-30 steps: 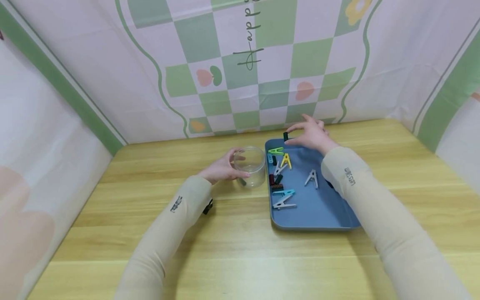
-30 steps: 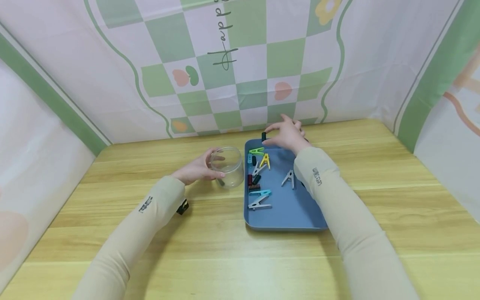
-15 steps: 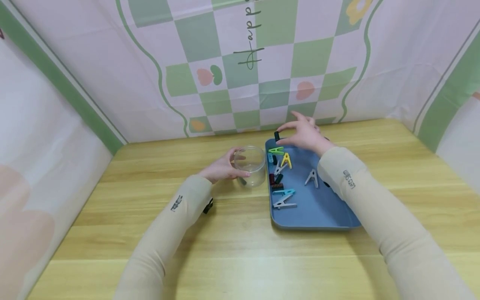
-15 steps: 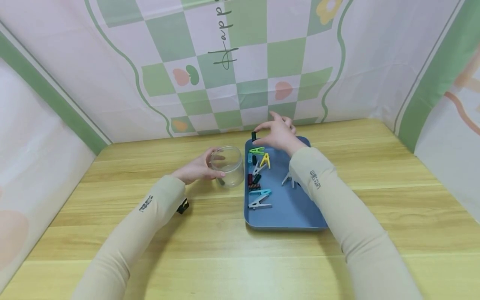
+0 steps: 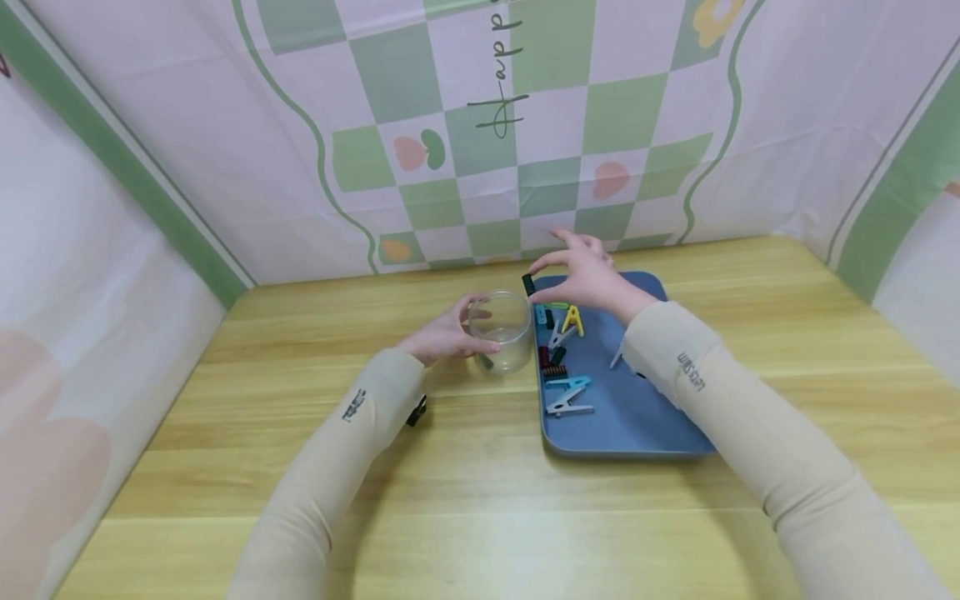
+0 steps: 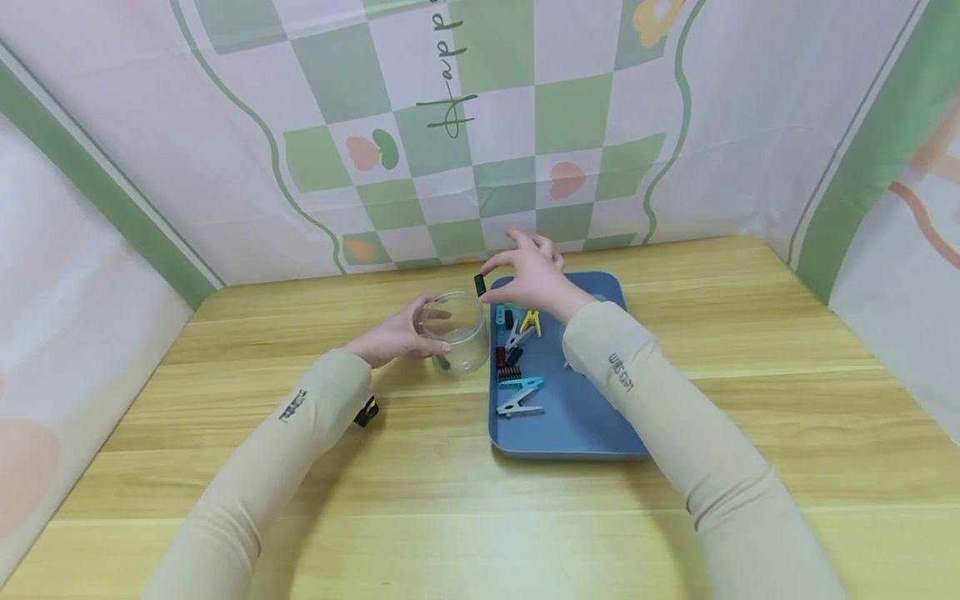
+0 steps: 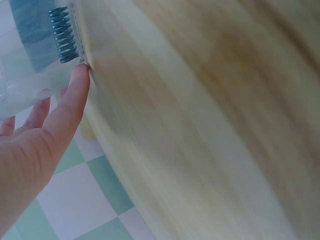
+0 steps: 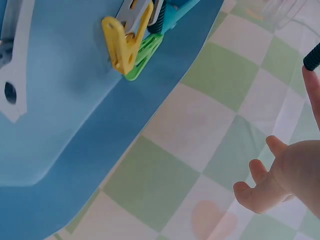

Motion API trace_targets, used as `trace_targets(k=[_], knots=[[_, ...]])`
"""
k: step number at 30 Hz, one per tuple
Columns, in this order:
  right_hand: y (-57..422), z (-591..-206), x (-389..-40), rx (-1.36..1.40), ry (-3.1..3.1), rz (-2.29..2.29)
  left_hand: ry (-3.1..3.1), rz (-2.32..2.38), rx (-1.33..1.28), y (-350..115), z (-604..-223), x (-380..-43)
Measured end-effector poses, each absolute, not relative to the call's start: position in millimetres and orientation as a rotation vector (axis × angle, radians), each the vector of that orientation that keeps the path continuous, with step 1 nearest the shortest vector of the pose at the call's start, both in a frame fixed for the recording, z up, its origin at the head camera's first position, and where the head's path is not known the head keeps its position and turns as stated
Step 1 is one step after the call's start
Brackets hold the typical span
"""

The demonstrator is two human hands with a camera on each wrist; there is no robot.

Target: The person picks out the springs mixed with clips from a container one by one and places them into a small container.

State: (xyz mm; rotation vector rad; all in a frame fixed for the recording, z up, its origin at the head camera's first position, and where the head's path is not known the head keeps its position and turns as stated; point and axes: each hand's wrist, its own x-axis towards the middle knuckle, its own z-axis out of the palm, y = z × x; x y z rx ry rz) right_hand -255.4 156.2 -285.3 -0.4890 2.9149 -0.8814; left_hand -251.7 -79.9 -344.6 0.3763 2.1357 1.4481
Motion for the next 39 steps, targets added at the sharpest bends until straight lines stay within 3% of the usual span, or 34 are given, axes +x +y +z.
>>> trace_targets(k=[39], knots=[[129, -294, -239, -0.587, 2.914, -0.839, 2.126, 1.428, 0.368, -80, -342, -250]])
